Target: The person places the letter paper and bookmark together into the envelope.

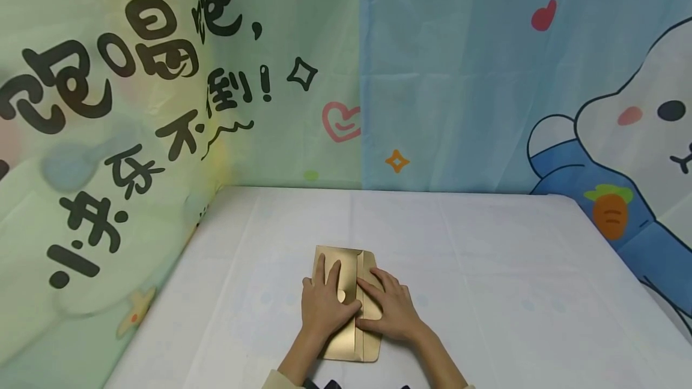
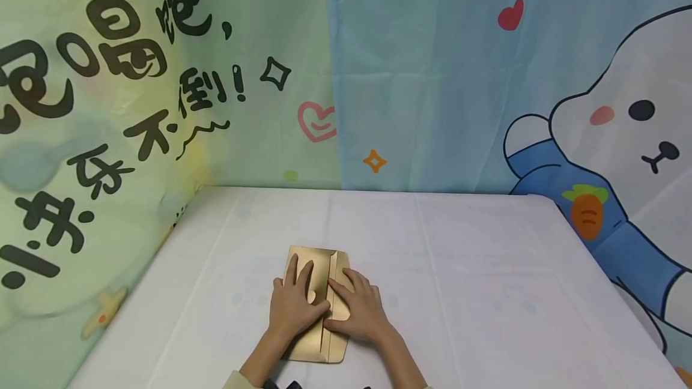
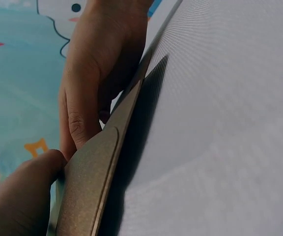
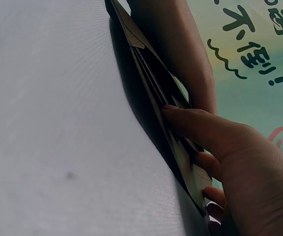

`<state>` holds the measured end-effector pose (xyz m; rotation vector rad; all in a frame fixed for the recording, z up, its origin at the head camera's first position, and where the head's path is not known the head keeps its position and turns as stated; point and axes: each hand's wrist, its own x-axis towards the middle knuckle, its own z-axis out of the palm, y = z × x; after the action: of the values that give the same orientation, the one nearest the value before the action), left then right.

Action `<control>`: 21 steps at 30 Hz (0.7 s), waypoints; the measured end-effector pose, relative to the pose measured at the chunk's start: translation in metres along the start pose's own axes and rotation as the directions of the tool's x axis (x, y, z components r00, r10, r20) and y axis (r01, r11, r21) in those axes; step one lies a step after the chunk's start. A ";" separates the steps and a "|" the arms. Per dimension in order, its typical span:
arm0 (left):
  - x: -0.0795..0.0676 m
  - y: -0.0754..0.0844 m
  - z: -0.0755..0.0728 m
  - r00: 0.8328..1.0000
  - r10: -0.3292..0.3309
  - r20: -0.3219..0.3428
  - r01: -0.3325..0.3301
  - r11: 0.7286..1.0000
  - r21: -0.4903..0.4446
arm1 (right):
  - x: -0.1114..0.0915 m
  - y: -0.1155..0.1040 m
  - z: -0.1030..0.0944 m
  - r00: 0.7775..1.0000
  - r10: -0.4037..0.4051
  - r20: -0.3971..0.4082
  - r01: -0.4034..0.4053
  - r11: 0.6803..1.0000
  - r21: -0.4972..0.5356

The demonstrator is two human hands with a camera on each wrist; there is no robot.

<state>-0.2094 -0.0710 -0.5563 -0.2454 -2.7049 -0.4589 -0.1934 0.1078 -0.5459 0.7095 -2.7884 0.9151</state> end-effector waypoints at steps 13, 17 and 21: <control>0.000 0.001 -0.001 1.000 -0.007 0.010 0.007 1.000 -0.009 | 0.000 0.002 0.001 1.000 0.002 0.007 -0.002 1.000 -0.010; 0.000 0.002 -0.002 1.000 -0.014 0.016 0.014 1.000 -0.001 | 0.000 0.003 0.002 0.999 0.025 0.029 -0.024 1.000 -0.016; 0.000 0.001 -0.001 0.999 -0.028 0.028 0.028 1.000 0.001 | 0.001 0.003 0.002 0.999 0.032 0.036 -0.032 0.999 -0.005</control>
<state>-0.2090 -0.0701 -0.5548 -0.2156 -2.7394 -0.4655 -0.1956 0.1084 -0.5494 0.6892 -2.8406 0.9104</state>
